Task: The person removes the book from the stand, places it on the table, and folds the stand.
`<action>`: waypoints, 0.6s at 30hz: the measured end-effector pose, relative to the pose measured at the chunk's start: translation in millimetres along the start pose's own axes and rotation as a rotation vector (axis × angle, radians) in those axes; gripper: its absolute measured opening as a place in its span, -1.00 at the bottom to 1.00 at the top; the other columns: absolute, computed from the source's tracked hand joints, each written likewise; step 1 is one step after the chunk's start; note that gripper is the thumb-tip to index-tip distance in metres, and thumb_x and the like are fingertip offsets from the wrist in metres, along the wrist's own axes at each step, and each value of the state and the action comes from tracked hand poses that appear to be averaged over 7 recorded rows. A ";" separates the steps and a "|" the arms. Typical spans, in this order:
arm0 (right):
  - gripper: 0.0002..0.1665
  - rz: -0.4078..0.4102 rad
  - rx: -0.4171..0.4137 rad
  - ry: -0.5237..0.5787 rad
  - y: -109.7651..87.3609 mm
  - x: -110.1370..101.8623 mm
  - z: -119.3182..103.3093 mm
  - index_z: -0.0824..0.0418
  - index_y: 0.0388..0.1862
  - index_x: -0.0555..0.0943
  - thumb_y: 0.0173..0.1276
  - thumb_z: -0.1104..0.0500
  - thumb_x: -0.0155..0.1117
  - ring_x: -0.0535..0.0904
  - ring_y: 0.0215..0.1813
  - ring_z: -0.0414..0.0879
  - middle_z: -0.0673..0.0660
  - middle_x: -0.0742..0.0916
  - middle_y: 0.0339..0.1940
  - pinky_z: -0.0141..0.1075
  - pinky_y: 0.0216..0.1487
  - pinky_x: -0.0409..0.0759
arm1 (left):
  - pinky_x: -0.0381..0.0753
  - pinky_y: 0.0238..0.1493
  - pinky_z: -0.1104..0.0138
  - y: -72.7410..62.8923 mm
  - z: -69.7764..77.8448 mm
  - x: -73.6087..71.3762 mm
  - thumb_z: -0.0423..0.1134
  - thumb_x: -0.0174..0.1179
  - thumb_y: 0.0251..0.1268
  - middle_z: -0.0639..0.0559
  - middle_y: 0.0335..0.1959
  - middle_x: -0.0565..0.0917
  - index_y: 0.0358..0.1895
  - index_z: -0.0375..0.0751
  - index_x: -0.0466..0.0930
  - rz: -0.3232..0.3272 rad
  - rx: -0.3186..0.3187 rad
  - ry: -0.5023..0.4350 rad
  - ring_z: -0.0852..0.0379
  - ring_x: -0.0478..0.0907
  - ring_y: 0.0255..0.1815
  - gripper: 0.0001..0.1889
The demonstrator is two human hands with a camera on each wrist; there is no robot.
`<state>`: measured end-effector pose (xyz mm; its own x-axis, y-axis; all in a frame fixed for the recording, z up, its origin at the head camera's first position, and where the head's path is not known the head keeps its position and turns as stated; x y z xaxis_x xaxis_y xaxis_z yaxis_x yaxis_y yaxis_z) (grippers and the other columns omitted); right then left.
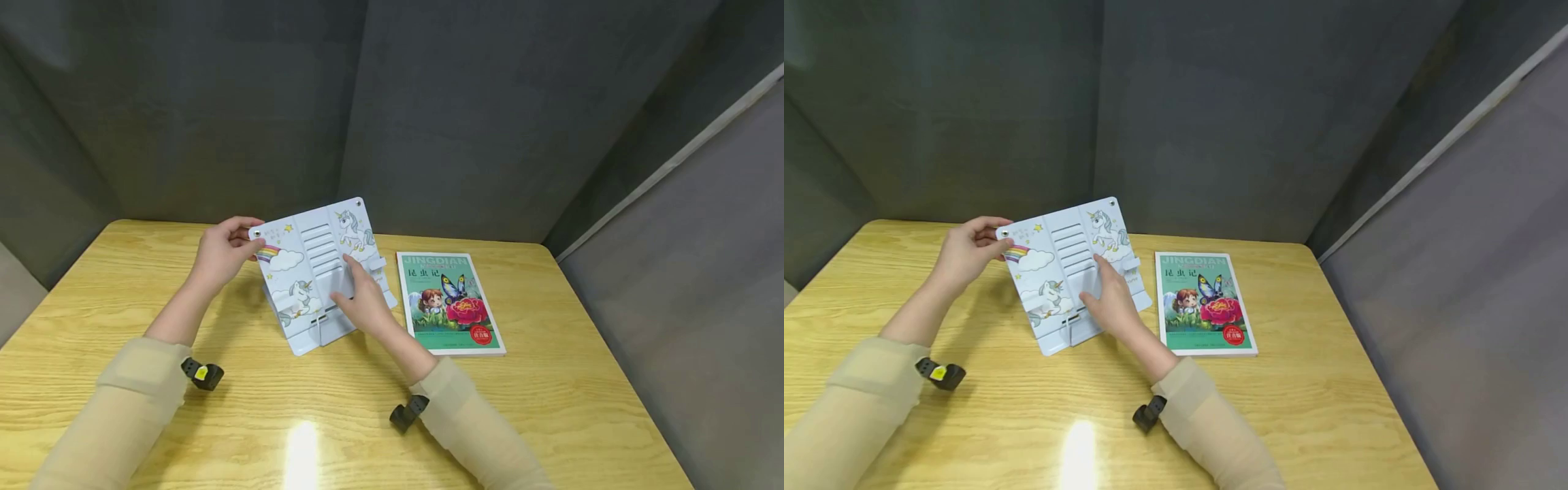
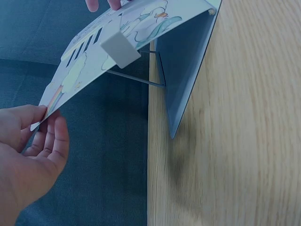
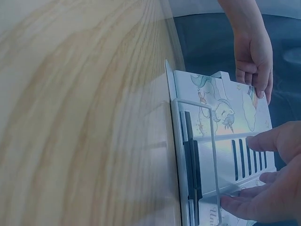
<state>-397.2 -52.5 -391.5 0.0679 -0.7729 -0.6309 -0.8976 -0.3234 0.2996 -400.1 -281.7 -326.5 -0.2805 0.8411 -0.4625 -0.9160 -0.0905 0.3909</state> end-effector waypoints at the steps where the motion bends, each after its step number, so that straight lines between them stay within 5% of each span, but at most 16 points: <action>1: -0.10 -0.001 0.002 0.000 0.2 0.7 0.9 0.19 0.48 0.10 0.25 0.18 0.32 0.26 0.41 0.10 0.21 0.33 0.43 -0.12 0.40 0.26 | 0.61 -0.42 0.49 -0.7 0.0 0.1 -0.33 0.22 0.24 -0.21 -0.24 0.58 0.11 -0.29 0.52 0.005 0.003 0.000 0.28 0.55 -0.43 -0.64; 18: -0.13 0.001 0.039 0.004 5.8 1.2 6.4 0.21 0.47 0.12 0.25 0.20 0.29 0.27 0.40 0.12 0.22 0.33 0.43 -0.11 0.39 0.27 | 0.59 -0.43 0.54 -10.9 3.3 -0.4 -0.28 0.22 0.25 -0.21 -0.24 0.59 0.10 -0.27 0.52 0.043 0.012 0.038 0.22 0.55 -0.41 -0.64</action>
<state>-405.1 -51.8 -395.1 0.0692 -0.7756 -0.6275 -0.9139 -0.3014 0.2718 -389.1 -279.2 -327.9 -0.3305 0.8154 -0.4753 -0.8994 -0.1194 0.4204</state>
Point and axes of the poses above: each hand's wrist, its own y-axis towards the middle knuckle, its own x-axis out of the palm, z = x × y, the point moved 10 cm from there along y, towards the middle knuckle
